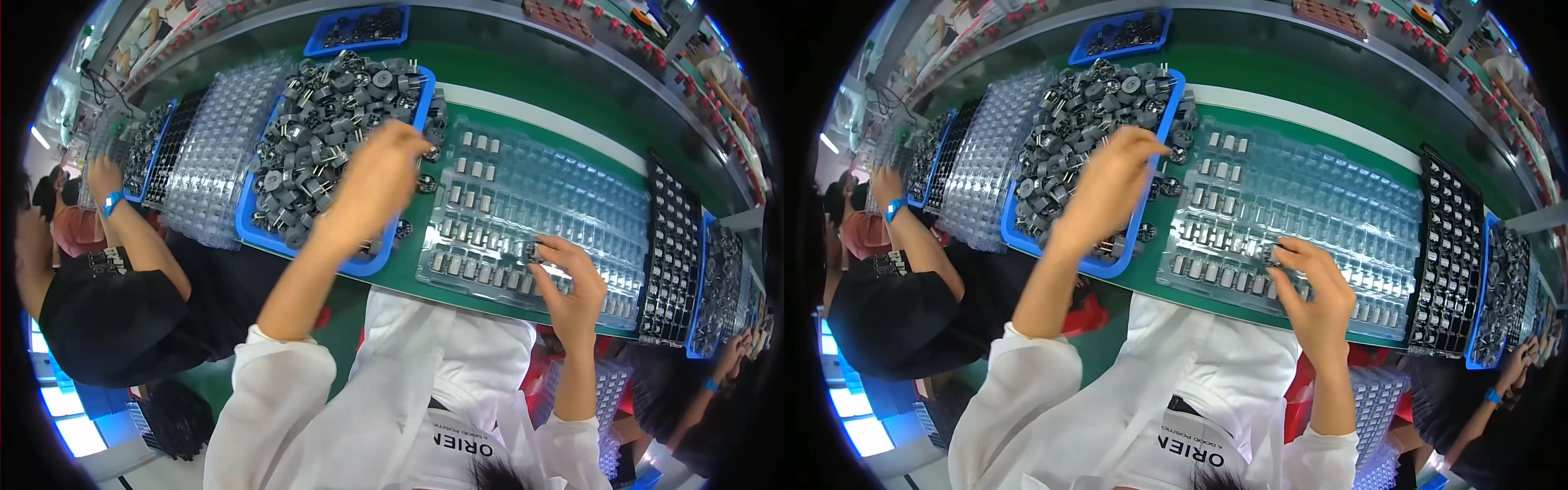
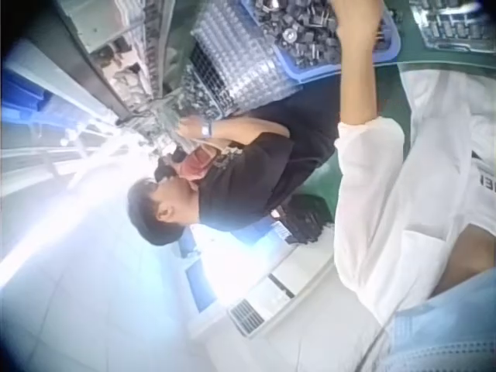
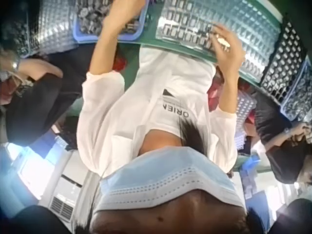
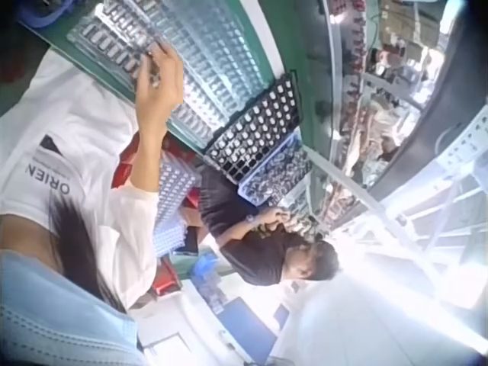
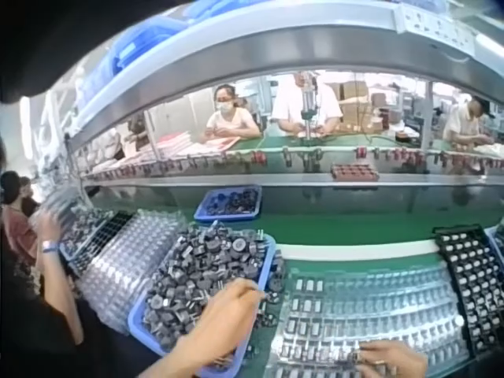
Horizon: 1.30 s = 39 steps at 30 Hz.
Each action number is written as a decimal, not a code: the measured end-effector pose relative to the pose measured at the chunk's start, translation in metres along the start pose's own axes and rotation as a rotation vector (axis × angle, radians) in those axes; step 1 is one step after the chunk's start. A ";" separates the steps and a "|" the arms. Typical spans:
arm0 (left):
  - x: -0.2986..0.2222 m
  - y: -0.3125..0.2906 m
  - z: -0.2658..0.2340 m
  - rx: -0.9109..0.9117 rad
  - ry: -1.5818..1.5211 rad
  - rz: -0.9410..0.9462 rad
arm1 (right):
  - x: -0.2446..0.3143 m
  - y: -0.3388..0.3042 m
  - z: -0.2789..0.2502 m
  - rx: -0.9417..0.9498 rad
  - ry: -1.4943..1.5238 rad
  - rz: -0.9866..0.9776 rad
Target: The person sorts small electronic components by hand, placing them from a blue bin into designated plastic trays, including black and orange trays, on a factory assembly line.
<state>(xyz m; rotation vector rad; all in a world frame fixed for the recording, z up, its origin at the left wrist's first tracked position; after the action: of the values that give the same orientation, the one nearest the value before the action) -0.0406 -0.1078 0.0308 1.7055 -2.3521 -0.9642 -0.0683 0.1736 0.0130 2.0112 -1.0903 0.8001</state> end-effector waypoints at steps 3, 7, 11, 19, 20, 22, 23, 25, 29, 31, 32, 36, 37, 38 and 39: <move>0.052 -0.006 -0.006 0.108 0.057 0.077 | -0.006 -0.002 -0.017 -0.047 -0.028 0.089; 0.056 0.004 -0.017 0.342 0.103 0.072 | -0.029 0.009 -0.042 0.022 0.010 0.055; 0.057 0.002 -0.043 0.290 -0.103 -0.322 | -0.071 0.032 -0.117 -0.145 -0.073 0.207; 0.051 0.036 -0.021 0.082 -0.725 -0.404 | -0.247 0.101 -0.279 -0.552 -0.647 0.149; 0.057 0.029 -0.018 0.068 -0.783 -0.399 | -0.245 0.116 -0.276 -0.380 -0.683 0.458; 0.094 -0.007 -0.014 0.027 -0.885 -0.407 | -0.252 0.145 -0.263 -0.221 -0.728 0.506; 0.057 -0.003 -0.028 0.083 -0.720 -0.497 | -0.251 0.149 -0.261 -0.181 -0.658 0.536; 0.024 0.007 -0.035 0.065 -0.756 -0.521 | -0.279 0.153 -0.258 -0.196 -0.729 0.338; 0.020 0.015 -0.021 0.131 -0.770 -0.556 | -0.288 0.137 -0.268 -0.207 -0.730 0.157; 0.026 0.008 -0.016 0.257 -0.382 -0.214 | -0.283 0.131 -0.268 -0.211 -0.695 0.182; 0.025 0.009 -0.016 0.250 -0.519 -0.224 | -0.284 0.128 -0.266 -0.258 -0.726 0.197; 0.014 0.000 -0.010 0.244 -0.749 -0.468 | -0.270 0.124 -0.255 -0.269 -0.983 0.279; 0.008 -0.003 -0.006 0.246 -0.748 -0.489 | -0.264 0.124 -0.246 -0.270 -1.158 0.243; -0.004 -0.002 -0.008 0.191 -0.744 -0.460 | -0.250 0.122 -0.234 -0.299 -1.147 0.176; -0.012 -0.002 -0.008 0.138 -0.733 -0.437 | -0.242 0.123 -0.224 -0.370 -0.933 0.162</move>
<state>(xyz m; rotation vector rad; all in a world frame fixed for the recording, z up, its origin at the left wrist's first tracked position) -0.0309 -0.1016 0.0394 2.2802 -2.5065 -1.7980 -0.3272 0.4114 -0.0139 1.9833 -1.7583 -0.3423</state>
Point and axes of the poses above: each hand's wrist, its own y-axis towards the middle knuckle, its own z-axis out of the palm, x = y × z, the point moved 1 cm from there along y, towards the middle knuckle, and after that the axes turned 12 degrees about z, right-handed, at the moved point
